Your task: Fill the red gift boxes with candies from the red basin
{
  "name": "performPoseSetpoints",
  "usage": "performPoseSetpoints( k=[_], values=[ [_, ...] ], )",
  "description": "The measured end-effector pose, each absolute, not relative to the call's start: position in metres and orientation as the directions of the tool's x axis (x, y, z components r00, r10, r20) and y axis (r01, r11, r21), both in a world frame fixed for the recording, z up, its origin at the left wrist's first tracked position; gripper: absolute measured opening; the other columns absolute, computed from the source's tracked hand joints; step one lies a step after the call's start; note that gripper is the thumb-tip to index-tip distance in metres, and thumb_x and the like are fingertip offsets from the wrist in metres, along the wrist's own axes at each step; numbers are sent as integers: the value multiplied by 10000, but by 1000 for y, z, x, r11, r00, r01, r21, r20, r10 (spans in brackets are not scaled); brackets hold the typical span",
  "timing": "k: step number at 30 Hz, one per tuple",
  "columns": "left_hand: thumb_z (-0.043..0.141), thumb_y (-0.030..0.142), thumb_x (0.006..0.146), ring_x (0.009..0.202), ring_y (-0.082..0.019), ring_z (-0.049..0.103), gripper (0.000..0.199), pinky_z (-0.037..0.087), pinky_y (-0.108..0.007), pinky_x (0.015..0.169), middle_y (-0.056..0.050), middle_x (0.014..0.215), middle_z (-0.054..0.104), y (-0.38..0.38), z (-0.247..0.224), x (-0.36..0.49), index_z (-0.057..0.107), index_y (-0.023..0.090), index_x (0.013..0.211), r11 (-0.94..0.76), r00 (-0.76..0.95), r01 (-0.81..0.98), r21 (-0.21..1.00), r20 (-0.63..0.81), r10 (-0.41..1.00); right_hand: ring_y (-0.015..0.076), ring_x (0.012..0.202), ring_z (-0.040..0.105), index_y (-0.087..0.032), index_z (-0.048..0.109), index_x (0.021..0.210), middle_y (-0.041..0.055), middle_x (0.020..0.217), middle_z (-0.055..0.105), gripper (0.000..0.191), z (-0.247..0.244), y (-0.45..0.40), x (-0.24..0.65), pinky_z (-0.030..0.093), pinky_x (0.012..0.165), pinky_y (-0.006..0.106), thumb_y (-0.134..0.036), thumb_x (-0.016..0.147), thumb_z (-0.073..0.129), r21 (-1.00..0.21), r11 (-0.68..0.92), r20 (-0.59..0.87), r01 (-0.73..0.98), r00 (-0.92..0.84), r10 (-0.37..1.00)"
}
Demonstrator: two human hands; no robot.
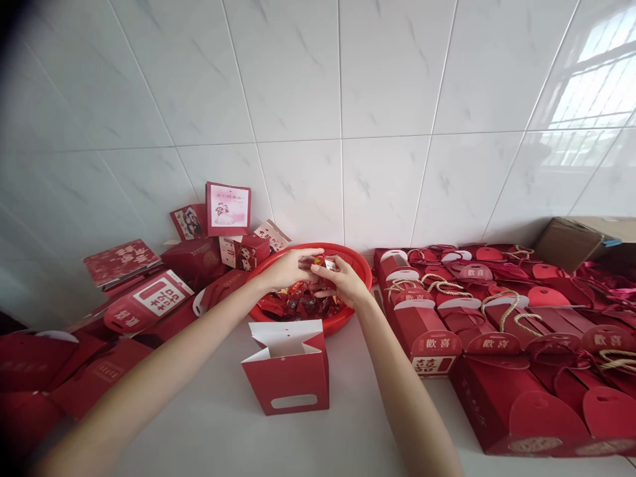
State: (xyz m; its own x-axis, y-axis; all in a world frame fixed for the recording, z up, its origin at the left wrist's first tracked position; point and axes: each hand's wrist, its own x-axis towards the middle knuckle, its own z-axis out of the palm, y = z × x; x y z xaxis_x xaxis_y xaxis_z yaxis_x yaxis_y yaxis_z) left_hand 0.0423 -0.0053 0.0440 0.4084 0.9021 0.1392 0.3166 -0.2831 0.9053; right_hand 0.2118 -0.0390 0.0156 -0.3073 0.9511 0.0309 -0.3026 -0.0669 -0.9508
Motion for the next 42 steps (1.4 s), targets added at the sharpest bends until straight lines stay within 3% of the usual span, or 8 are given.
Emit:
performPoseSetpoints(
  k=[4, 9, 13, 17, 21, 28, 34, 42],
  values=[
    [759, 33, 663, 1207, -287, 637, 574, 561, -341, 922, -76, 1347, 669, -15, 51, 40, 710, 217, 1204, -361, 421, 266, 894, 229, 878, 208, 726, 753, -205, 611, 959, 20, 838, 733, 336, 21, -42, 208, 610, 552, 248, -209, 689, 811, -917, -103, 36, -386, -335, 941],
    [786, 105, 696, 1089, -265, 682, 335, 532, -389, 981, -86, 1163, 748, -26, 57, 35, 758, 170, 1023, -410, 383, 269, 871, 294, 876, 232, 799, 757, -176, 609, 753, 63, 807, 726, 98, 27, -44, 208, 618, 620, 266, -165, 731, 703, -885, -157, -9, -437, -323, 946],
    [805, 160, 698, 1040, -256, 687, 277, 530, -375, 962, -67, 1068, 764, -35, 58, 31, 762, 182, 971, -469, 364, 307, 828, 353, 862, 221, 828, 732, -186, 659, 779, 56, 834, 735, 63, 32, -49, 204, 630, 650, 301, -213, 763, 714, -872, -157, -20, -464, -286, 958],
    [815, 188, 708, 1055, -262, 670, 305, 525, -373, 958, -65, 1095, 736, -48, 60, 32, 765, 209, 1008, -530, 351, 408, 743, 409, 843, 213, 886, 707, -192, 703, 823, 55, 917, 753, 111, 38, -59, 200, 637, 685, 306, -249, 751, 765, -879, -120, 3, -462, -257, 966],
    [834, 235, 713, 1056, -263, 653, 330, 561, -340, 870, -68, 1115, 694, -59, 63, 33, 761, 226, 1035, -535, 337, 450, 715, 419, 843, 199, 807, 695, -178, 714, 773, 54, 833, 734, 122, 42, -66, 200, 629, 626, 274, -230, 707, 803, -910, -84, 24, -406, -254, 967],
    [800, 301, 764, 1122, -245, 637, 401, 558, -337, 937, -60, 1238, 669, -65, 61, 24, 723, 241, 1152, -551, 359, 336, 764, 437, 825, 178, 735, 677, -186, 704, 731, 19, 715, 683, 139, 44, -68, 198, 636, 650, 284, -221, 672, 825, -894, -39, 87, -446, -260, 962],
    [796, 334, 742, 1141, -257, 636, 279, 522, -367, 986, -76, 1151, 704, -69, 60, 15, 775, 206, 989, -540, 390, 195, 819, 441, 809, 184, 697, 698, -178, 681, 719, 32, 723, 707, 156, 49, -72, 199, 634, 619, 284, -204, 662, 823, -891, -26, 100, -453, -251, 963],
    [782, 430, 768, 967, -234, 683, 273, 528, -325, 891, -74, 1001, 755, -76, 64, 15, 771, 183, 883, -545, 246, 162, 822, 502, 829, 202, 675, 727, -181, 649, 845, 34, 816, 723, 314, 58, -86, 200, 604, 526, 261, -309, 652, 860, -927, 84, 202, -366, -298, 933]
  ],
)
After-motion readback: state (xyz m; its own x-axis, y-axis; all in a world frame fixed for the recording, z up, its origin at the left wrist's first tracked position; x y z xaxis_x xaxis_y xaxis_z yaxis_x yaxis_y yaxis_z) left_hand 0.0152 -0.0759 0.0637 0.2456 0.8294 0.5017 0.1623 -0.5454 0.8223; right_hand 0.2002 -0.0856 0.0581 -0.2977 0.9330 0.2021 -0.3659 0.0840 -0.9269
